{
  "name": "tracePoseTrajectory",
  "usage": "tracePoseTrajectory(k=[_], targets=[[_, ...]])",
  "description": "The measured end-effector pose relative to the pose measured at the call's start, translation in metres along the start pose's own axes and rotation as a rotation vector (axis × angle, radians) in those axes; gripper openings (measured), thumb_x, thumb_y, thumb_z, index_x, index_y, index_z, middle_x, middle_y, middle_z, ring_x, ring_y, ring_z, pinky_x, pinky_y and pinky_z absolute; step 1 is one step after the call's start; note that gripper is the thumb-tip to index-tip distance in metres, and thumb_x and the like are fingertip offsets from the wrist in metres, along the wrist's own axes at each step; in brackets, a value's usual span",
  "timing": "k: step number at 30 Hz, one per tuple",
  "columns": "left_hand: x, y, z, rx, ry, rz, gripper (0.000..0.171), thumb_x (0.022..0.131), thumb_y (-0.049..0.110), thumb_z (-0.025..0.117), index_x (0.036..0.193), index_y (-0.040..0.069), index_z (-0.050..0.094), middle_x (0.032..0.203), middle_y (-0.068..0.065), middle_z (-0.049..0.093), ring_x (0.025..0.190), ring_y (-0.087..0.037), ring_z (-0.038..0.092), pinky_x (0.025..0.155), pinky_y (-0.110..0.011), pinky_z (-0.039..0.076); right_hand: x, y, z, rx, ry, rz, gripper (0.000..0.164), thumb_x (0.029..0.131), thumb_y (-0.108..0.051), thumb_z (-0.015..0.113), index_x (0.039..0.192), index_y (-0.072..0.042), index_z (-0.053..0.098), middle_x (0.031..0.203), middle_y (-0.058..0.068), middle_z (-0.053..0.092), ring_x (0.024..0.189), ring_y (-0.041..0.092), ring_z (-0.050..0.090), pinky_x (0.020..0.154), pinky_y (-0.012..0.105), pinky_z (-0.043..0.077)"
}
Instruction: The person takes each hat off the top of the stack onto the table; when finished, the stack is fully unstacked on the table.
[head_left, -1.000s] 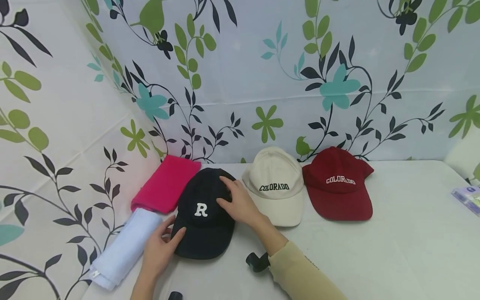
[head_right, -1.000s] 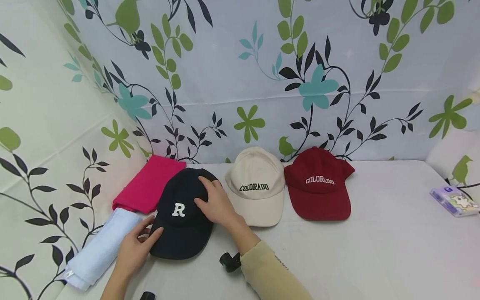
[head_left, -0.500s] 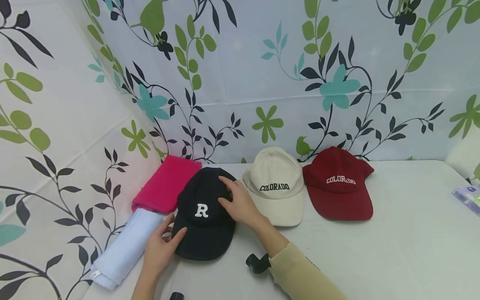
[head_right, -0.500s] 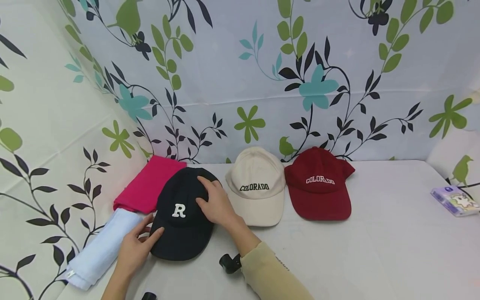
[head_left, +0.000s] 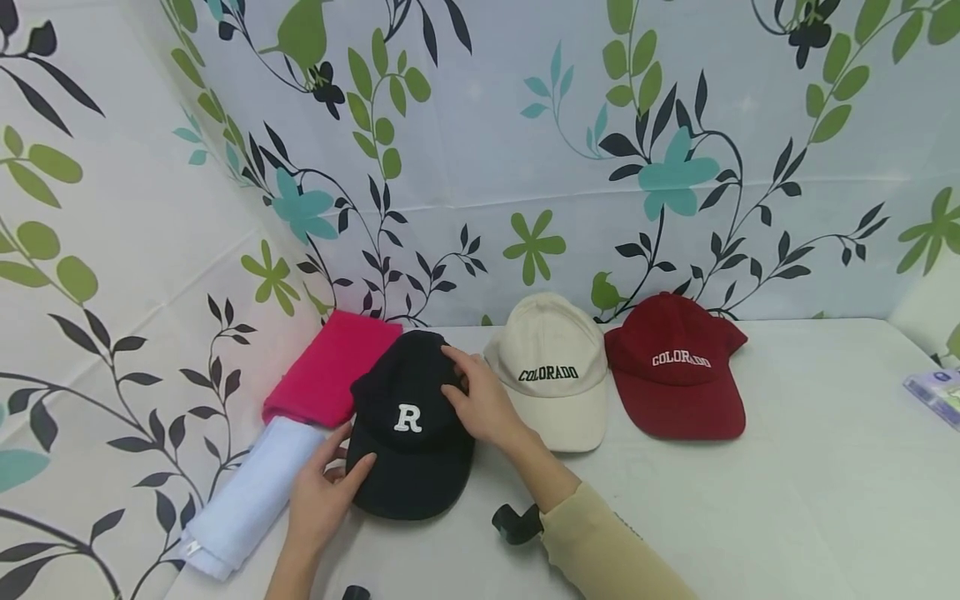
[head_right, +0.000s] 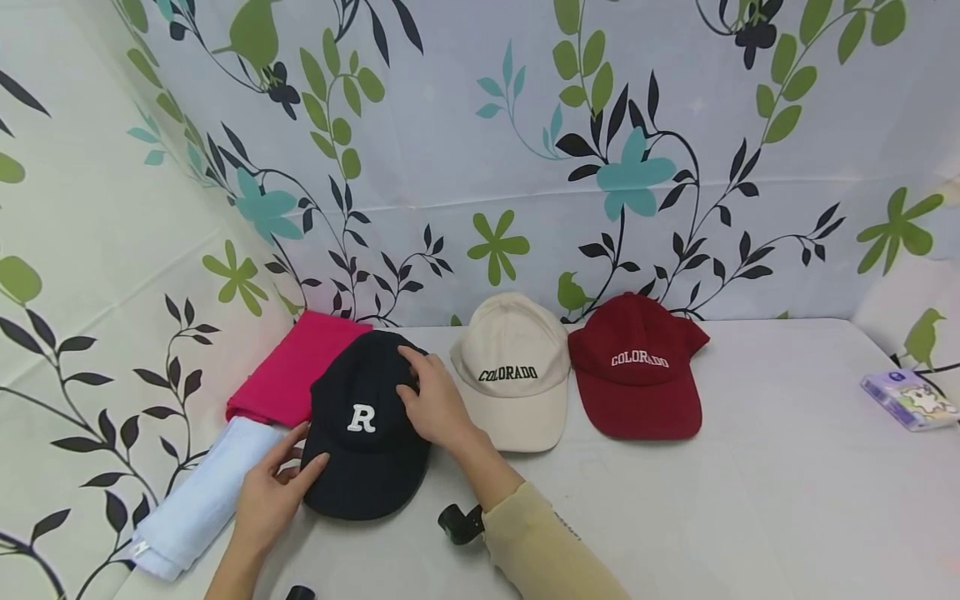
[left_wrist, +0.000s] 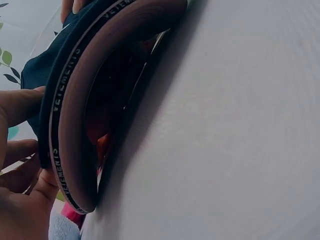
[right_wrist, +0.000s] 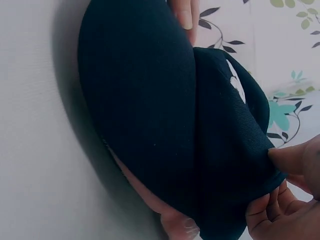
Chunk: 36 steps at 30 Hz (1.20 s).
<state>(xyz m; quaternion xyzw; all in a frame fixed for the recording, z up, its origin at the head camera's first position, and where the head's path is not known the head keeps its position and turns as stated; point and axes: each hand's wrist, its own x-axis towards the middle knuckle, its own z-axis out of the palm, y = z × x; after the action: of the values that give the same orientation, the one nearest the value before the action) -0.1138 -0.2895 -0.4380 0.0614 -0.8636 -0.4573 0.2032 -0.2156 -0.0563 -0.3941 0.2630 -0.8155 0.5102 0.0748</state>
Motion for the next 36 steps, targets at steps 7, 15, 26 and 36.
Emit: tracePoseTrajectory(k=[7,15,26,36], targets=[[-0.003,0.005,0.002,-0.064,-0.003,0.028,0.061,0.086,0.009,0.081,0.142,0.004,0.057,0.129,-0.013,0.062,0.094,-0.012,0.052,0.072,-0.010,0.049,0.002,-0.005,-0.006,0.011,0.042,-0.017,0.048,0.096,-0.001,0.064,0.143,0.000,0.052,0.105,0.009,0.054,0.090,0.022,0.050,0.082,0.036,0.047],[-0.003,0.006,0.006,-0.106,0.009,0.061,0.062,0.084,0.001,0.080,0.142,0.004,0.057,0.131,-0.011,0.060,0.095,-0.012,0.055,0.074,-0.012,0.051,0.004,-0.010,-0.012,0.027,0.086,-0.071,0.046,0.095,0.001,0.065,0.139,0.002,0.056,0.100,0.009,0.054,0.085,0.021,0.050,0.077,0.034,0.046],[-0.005,0.013,0.010,-0.180,0.028,0.095,0.062,0.085,0.001,0.080,0.142,0.009,0.059,0.129,-0.006,0.060,0.095,-0.012,0.054,0.075,-0.011,0.050,0.003,-0.018,-0.024,0.090,0.080,-0.064,0.045,0.094,0.004,0.065,0.138,0.002,0.057,0.099,0.009,0.053,0.087,0.022,0.051,0.078,0.032,0.048],[-0.008,0.021,0.015,-0.212,0.039,0.075,0.062,0.086,0.002,0.080,0.143,0.011,0.058,0.133,-0.003,0.057,0.101,-0.016,0.052,0.079,-0.011,0.049,0.002,-0.024,-0.034,0.100,0.112,-0.048,0.043,0.093,0.003,0.067,0.135,0.006,0.058,0.099,0.010,0.059,0.088,0.023,0.055,0.082,0.034,0.052]])
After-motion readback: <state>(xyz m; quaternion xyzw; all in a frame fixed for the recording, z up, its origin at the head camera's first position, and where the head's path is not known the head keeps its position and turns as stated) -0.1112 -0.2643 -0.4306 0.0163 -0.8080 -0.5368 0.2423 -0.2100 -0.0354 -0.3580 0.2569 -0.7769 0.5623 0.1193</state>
